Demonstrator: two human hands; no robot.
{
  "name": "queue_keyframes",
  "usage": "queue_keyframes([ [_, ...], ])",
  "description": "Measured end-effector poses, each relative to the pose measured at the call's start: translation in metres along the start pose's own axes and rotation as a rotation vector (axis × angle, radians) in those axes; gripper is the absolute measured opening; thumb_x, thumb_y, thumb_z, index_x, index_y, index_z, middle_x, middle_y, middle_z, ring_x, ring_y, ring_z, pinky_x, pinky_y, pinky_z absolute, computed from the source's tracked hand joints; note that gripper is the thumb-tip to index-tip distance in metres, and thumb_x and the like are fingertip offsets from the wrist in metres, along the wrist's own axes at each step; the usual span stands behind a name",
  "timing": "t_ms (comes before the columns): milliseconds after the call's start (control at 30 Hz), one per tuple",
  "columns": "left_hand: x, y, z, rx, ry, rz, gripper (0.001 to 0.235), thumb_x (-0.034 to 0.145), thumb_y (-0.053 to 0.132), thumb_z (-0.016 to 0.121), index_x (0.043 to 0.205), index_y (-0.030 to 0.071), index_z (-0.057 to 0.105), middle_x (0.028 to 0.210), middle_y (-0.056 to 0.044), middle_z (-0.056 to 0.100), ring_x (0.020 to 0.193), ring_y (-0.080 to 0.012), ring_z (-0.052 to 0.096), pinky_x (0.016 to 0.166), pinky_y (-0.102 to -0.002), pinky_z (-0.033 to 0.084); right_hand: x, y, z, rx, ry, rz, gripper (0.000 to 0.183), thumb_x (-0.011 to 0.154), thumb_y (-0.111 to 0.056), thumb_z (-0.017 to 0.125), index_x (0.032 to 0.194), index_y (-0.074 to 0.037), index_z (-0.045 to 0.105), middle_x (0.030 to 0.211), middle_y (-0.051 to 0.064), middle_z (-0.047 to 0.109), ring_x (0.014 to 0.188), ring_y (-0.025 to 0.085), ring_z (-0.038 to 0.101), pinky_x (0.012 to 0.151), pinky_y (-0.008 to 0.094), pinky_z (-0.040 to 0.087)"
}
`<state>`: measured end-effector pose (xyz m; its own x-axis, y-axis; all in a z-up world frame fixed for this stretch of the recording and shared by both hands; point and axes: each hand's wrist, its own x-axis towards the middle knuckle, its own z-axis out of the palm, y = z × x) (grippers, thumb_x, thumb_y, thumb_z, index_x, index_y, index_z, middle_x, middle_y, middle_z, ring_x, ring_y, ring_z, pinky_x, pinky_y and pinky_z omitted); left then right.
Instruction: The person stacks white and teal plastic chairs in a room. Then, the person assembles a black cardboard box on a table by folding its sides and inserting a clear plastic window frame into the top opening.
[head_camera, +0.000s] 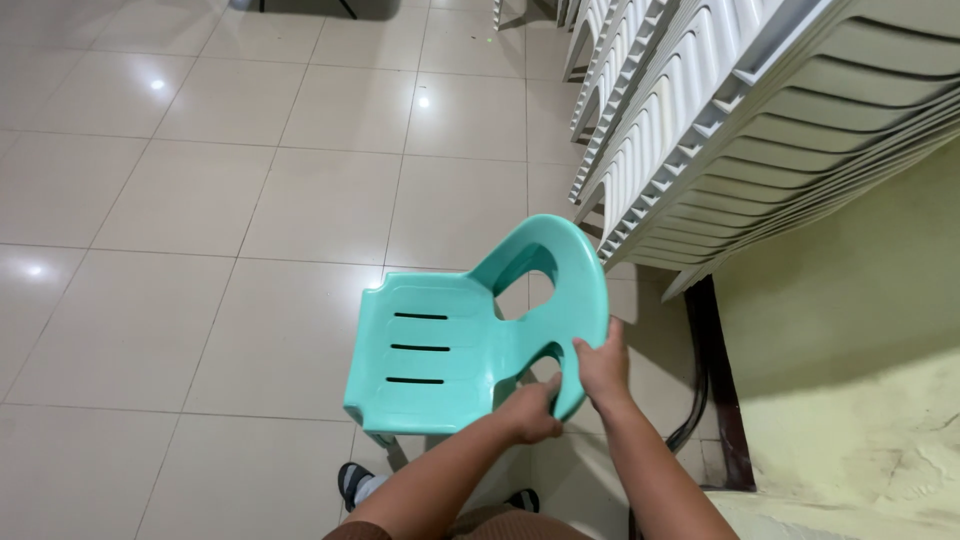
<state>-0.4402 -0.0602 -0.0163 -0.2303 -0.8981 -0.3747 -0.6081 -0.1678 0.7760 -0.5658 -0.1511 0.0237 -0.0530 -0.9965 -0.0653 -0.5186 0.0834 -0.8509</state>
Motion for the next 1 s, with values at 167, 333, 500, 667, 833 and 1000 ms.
queue_keyframes([
  [167, 0.007, 0.048, 0.033, 0.043, -0.177, 0.018, 0.102, 0.079, 0.018, 0.075, 0.163, 0.003, 0.021, 0.128, -0.026, 0.064, 0.118, -0.0398, 0.063, 0.103, -0.044, 0.048, -0.012, 0.048, -0.062, 0.017, 0.102, 0.033, 0.052, 0.085, -0.012, 0.075, 0.131, -0.005, 0.052, 0.113, 0.02, 0.071, 0.098, 0.033, 0.071, 0.083, 0.045, 0.056],
  [333, 0.035, 0.089, 0.063, 0.157, -0.312, 0.134, 0.101, 0.086, 0.022, 0.074, 0.164, 0.0, 0.014, 0.13, -0.029, 0.062, 0.119, -0.0422, 0.061, 0.102, -0.048, 0.049, -0.009, 0.08, -0.116, 0.002, 0.229, 0.152, 0.053, 0.086, -0.015, 0.076, 0.132, -0.004, 0.051, 0.114, 0.021, 0.071, 0.099, 0.034, 0.072, 0.083, 0.046, 0.056],
  [500, 0.096, 0.079, 0.085, 0.163, -0.407, 0.273, 0.096, 0.086, 0.028, 0.072, 0.165, 0.015, 0.019, 0.146, -0.021, 0.056, 0.127, -0.0381, 0.058, 0.106, -0.048, 0.046, 0.033, 0.118, -0.171, -0.243, 0.314, 0.139, 0.061, 0.084, -0.024, 0.082, 0.133, -0.004, 0.054, 0.116, 0.026, 0.07, 0.104, 0.043, 0.069, 0.09, 0.05, 0.053],
  [667, 0.06, 0.02, -0.001, -0.062, -0.181, 0.137, 0.076, 0.093, 0.027, 0.068, 0.16, 0.019, 0.033, 0.148, -0.014, 0.056, 0.131, -0.0319, 0.058, 0.106, -0.044, 0.049, 0.074, 0.115, -0.197, -0.487, 0.368, 0.09, 0.068, 0.084, -0.031, 0.083, 0.139, -0.005, 0.053, 0.135, 0.028, 0.061, 0.123, 0.047, 0.059, 0.101, 0.057, 0.048],
  [833, -0.002, -0.066, -0.106, -0.041, 0.179, -0.029, 0.062, 0.093, 0.024, 0.067, 0.152, 0.02, 0.046, 0.147, -0.011, 0.058, 0.133, -0.031, 0.057, 0.111, -0.044, 0.046, 0.067, 0.1, -0.122, -0.883, 0.504, -0.235, 0.078, 0.082, -0.032, 0.081, 0.15, -0.012, 0.049, 0.17, 0.025, 0.027, 0.151, 0.048, 0.029, 0.112, 0.068, 0.029],
  [1000, -0.091, -0.087, -0.235, 0.001, 0.423, -0.259, 0.063, 0.092, 0.026, 0.067, 0.151, 0.026, 0.043, 0.155, -0.004, 0.048, 0.142, -0.0254, 0.047, 0.116, -0.04, 0.04, 0.057, 0.031, 0.023, -0.598, 0.088, -0.495, 0.079, 0.073, -0.042, 0.079, 0.145, -0.027, 0.049, 0.163, 0.014, 0.03, 0.151, 0.038, 0.027, 0.118, 0.06, 0.021],
])
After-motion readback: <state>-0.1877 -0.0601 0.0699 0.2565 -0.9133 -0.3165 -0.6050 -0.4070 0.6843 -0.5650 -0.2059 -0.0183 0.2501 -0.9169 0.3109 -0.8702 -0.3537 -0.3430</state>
